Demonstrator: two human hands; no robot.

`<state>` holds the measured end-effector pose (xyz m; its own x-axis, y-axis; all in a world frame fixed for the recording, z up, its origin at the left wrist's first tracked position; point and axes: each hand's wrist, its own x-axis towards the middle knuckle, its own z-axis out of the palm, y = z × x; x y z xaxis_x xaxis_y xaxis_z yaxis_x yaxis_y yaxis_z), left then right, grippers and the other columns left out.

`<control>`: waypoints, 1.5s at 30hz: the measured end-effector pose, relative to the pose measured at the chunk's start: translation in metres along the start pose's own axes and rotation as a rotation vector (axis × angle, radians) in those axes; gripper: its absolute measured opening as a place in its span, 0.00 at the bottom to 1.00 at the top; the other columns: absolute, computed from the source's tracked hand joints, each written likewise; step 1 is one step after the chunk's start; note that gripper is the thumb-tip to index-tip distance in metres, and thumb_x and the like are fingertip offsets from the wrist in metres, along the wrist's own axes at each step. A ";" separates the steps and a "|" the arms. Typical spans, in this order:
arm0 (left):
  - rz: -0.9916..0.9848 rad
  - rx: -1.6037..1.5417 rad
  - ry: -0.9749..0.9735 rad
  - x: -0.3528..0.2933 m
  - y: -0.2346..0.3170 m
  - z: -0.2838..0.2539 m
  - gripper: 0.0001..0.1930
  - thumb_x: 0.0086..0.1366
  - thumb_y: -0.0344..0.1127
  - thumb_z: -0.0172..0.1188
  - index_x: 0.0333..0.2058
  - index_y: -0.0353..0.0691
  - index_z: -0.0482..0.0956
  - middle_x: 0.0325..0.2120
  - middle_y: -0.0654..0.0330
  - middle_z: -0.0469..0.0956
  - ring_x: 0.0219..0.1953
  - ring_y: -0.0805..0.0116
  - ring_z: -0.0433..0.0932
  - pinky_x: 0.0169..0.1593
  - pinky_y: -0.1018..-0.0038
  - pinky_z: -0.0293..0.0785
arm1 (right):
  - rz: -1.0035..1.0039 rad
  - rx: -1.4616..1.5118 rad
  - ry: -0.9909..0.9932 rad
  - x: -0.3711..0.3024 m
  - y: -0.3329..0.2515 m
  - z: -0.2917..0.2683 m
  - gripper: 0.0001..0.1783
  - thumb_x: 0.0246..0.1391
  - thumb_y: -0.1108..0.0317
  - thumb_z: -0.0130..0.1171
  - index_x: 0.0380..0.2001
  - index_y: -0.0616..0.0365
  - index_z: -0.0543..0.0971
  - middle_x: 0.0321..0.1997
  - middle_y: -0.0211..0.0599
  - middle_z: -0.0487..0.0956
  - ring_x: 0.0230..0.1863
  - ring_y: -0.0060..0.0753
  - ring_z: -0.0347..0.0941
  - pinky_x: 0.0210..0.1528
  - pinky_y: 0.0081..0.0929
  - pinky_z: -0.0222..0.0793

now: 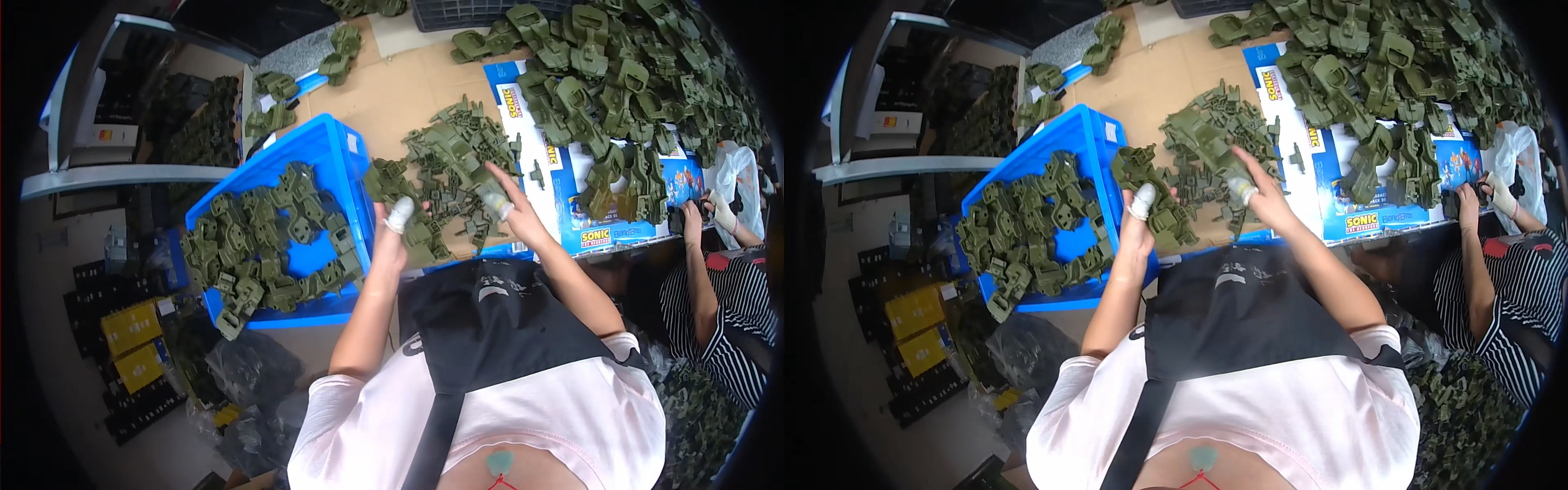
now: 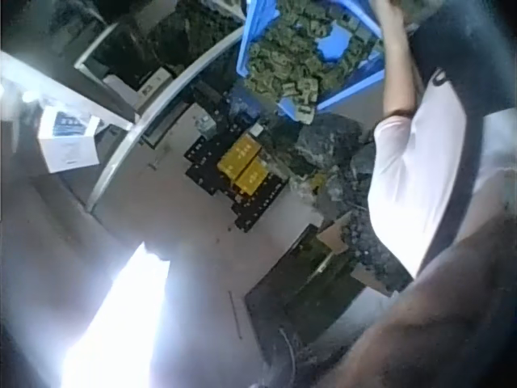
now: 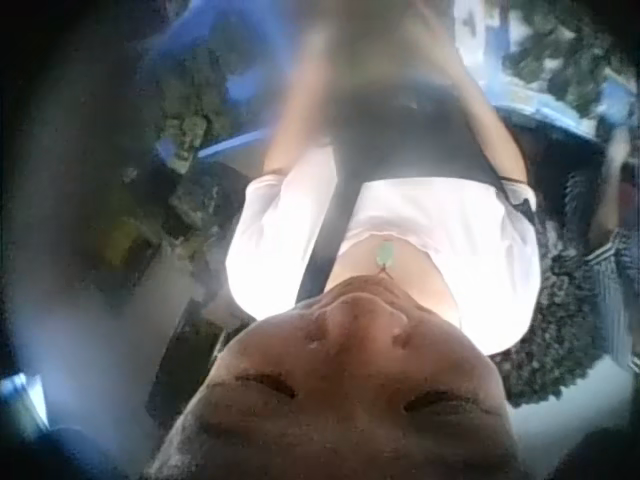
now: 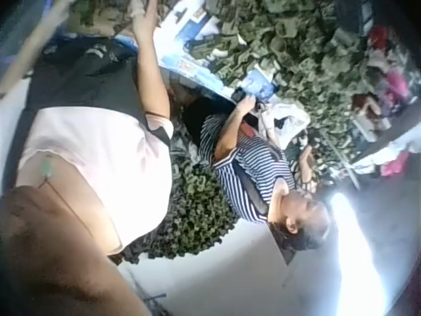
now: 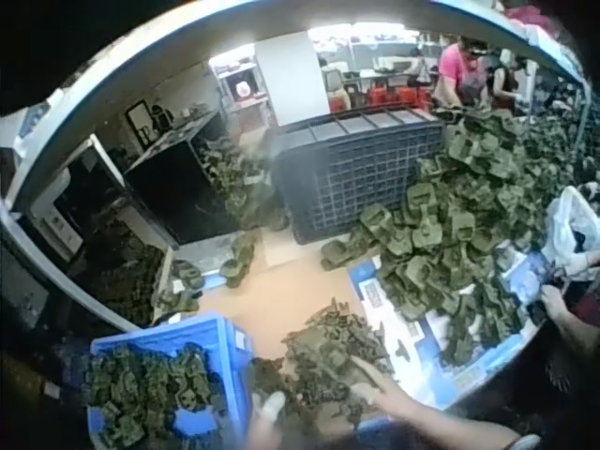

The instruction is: The person picks up green plastic components from a blue crate and assembles them by hand on a table. They repeatedly insert smaller pieces into larger frames and place the finished units into a pile.

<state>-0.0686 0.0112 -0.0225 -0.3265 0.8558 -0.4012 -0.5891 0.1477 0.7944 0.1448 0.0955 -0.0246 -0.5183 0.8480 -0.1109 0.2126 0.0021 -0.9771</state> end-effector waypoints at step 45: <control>-0.017 1.367 -1.067 -0.004 0.014 0.080 0.28 0.58 0.37 0.53 0.57 0.47 0.59 0.42 0.52 0.73 0.46 0.57 0.72 0.59 0.63 0.55 | -0.030 -0.486 -0.490 -0.072 -0.034 -0.044 0.31 0.53 0.63 0.49 0.58 0.65 0.56 0.49 0.58 0.70 0.52 0.54 0.65 0.53 0.39 0.61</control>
<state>-0.0163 0.0500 0.0267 0.5973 0.6908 -0.4074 0.5974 -0.0443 0.8007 0.2115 0.0580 0.0244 -0.8200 0.5065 -0.2664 0.4802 0.3557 -0.8018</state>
